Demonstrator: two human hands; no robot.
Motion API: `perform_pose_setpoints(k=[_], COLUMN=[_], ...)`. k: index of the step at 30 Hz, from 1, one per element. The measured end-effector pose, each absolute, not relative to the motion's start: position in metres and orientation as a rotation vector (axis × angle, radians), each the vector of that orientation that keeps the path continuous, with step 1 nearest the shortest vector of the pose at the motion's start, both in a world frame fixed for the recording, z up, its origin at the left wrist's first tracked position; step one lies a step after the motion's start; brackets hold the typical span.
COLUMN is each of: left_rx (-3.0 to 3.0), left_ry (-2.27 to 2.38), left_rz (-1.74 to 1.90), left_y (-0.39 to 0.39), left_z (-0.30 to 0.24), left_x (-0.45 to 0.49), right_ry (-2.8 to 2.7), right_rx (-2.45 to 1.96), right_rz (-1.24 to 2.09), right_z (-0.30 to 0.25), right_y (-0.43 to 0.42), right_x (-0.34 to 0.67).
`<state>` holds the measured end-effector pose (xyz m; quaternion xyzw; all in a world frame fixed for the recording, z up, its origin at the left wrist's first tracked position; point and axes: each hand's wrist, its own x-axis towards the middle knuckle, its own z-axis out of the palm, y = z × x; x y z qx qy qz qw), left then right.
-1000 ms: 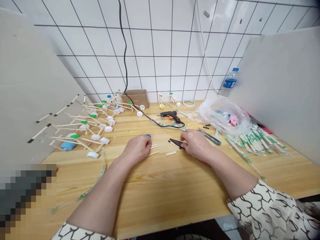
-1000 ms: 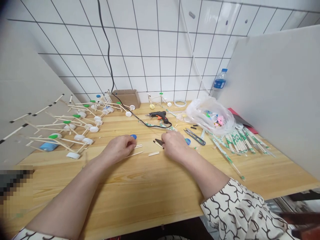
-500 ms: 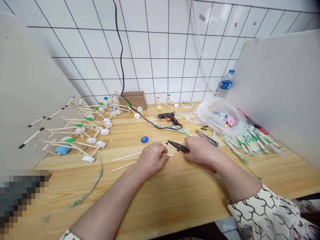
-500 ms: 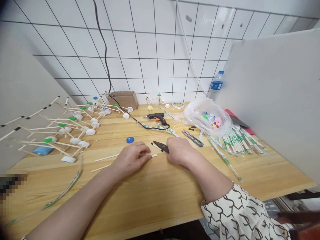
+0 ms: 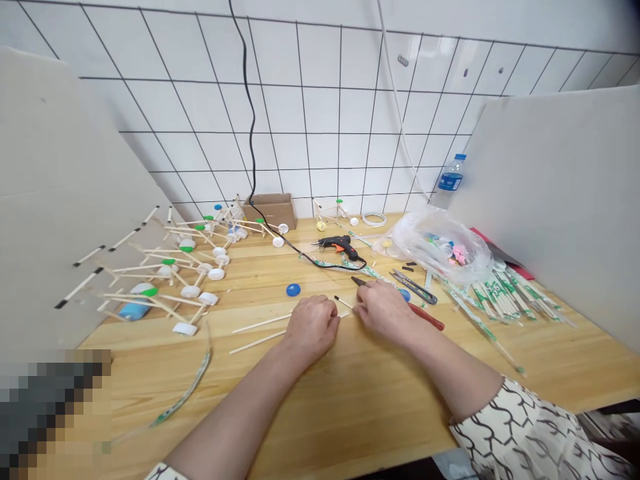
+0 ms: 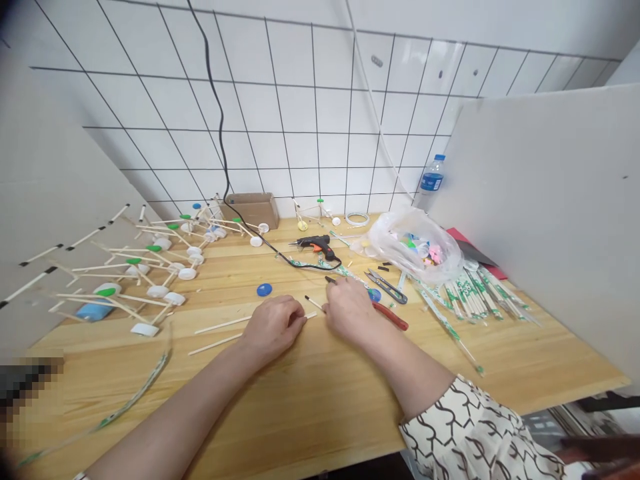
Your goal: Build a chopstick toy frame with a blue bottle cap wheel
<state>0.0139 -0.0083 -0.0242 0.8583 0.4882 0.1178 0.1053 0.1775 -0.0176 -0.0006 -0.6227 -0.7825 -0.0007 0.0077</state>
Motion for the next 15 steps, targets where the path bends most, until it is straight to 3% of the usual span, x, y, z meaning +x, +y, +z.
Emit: perform_pose_setpoints(k=[15], left_rx=[2.536], left_ry=[1.470], left_rz=[0.345], left_y=[0.000], left_z=[-0.029], left_x=[0.026], right_ry=[-2.451], right_rx=[-2.016], right_rz=[0.114], right_z=[0.002], right_y=[-0.019], right_x=[0.162])
